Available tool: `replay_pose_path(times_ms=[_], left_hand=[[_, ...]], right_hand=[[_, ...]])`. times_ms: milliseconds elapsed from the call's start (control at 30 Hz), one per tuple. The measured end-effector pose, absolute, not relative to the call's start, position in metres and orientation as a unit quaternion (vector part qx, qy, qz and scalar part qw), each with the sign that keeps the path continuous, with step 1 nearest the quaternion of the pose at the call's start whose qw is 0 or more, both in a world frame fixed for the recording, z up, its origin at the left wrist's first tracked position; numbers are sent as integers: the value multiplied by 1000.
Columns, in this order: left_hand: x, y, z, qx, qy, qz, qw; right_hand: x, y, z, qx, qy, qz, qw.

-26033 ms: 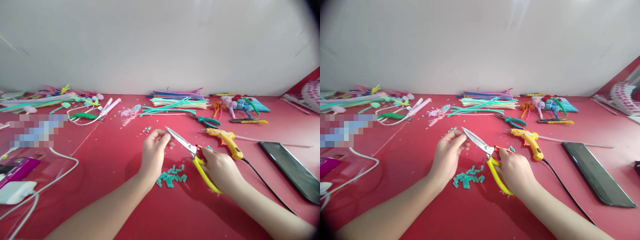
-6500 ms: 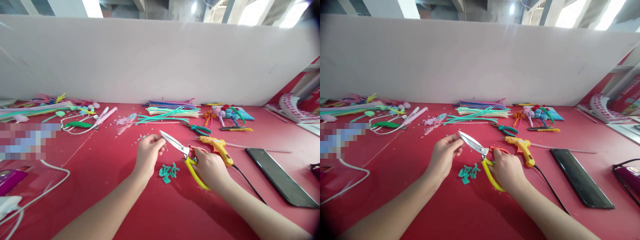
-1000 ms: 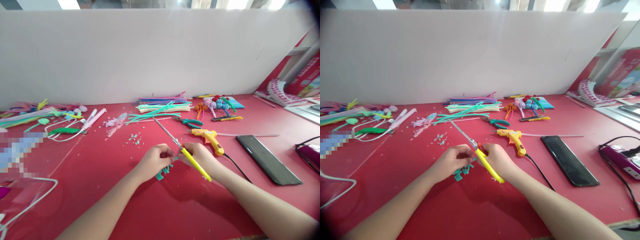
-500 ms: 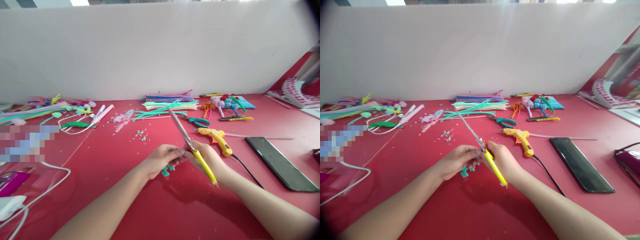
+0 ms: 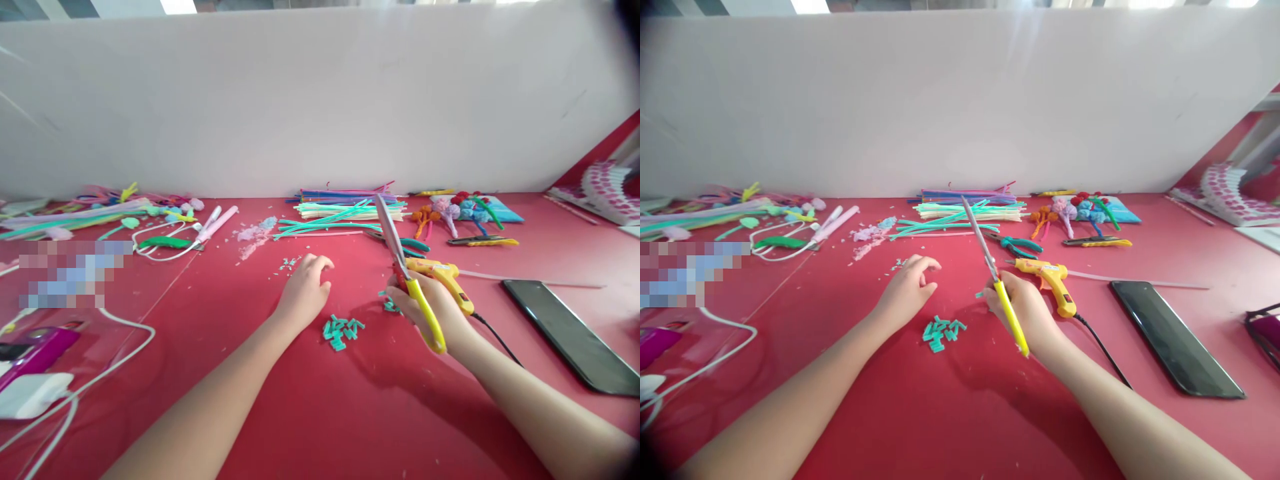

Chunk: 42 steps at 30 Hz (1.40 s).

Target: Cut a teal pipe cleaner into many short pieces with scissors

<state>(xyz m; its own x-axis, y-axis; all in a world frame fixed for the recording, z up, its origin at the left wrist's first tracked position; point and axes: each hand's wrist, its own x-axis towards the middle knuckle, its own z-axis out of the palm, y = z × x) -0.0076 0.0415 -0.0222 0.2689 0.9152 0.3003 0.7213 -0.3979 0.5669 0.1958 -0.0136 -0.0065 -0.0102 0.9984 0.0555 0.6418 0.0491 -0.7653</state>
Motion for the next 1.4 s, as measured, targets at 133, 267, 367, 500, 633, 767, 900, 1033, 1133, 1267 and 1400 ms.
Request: replay_pose_path(times_ms=[133, 267, 367, 500, 633, 767, 900, 1033, 1133, 1267, 1400], left_hand=[[11, 21, -11, 786, 431, 297, 330], [22, 8, -7, 744, 414, 282, 442], [22, 8, -11, 715, 418, 278, 487], [20, 11, -16, 697, 433, 274, 501], [22, 9, -16, 684, 419, 273, 531], [23, 10, -13, 616, 420, 324, 582], [17, 18, -8, 493, 447, 442, 601], [12, 23, -6, 404, 408, 533, 621], [11, 23, -6, 387, 383, 571, 615], [11, 20, -6, 380, 378, 589, 604], [11, 20, -5, 376, 383, 599, 595]], right_hand=[[196, -13, -15, -595, -683, 300, 298], [195, -14, -15, -582, -712, 285, 271], [193, -14, -13, -580, -725, 270, 254], [191, -16, -11, -575, -738, 259, 241], [191, -17, -10, -579, -741, 247, 232], [193, -16, -9, -592, -733, 223, 253], [194, -18, -5, -622, -728, 154, 243], [190, -20, -6, -646, -733, 92, 194], [188, -20, -12, -655, -737, 59, 155], [188, -18, -19, -655, -742, 39, 138], [186, -18, -20, -652, -745, 35, 134]])
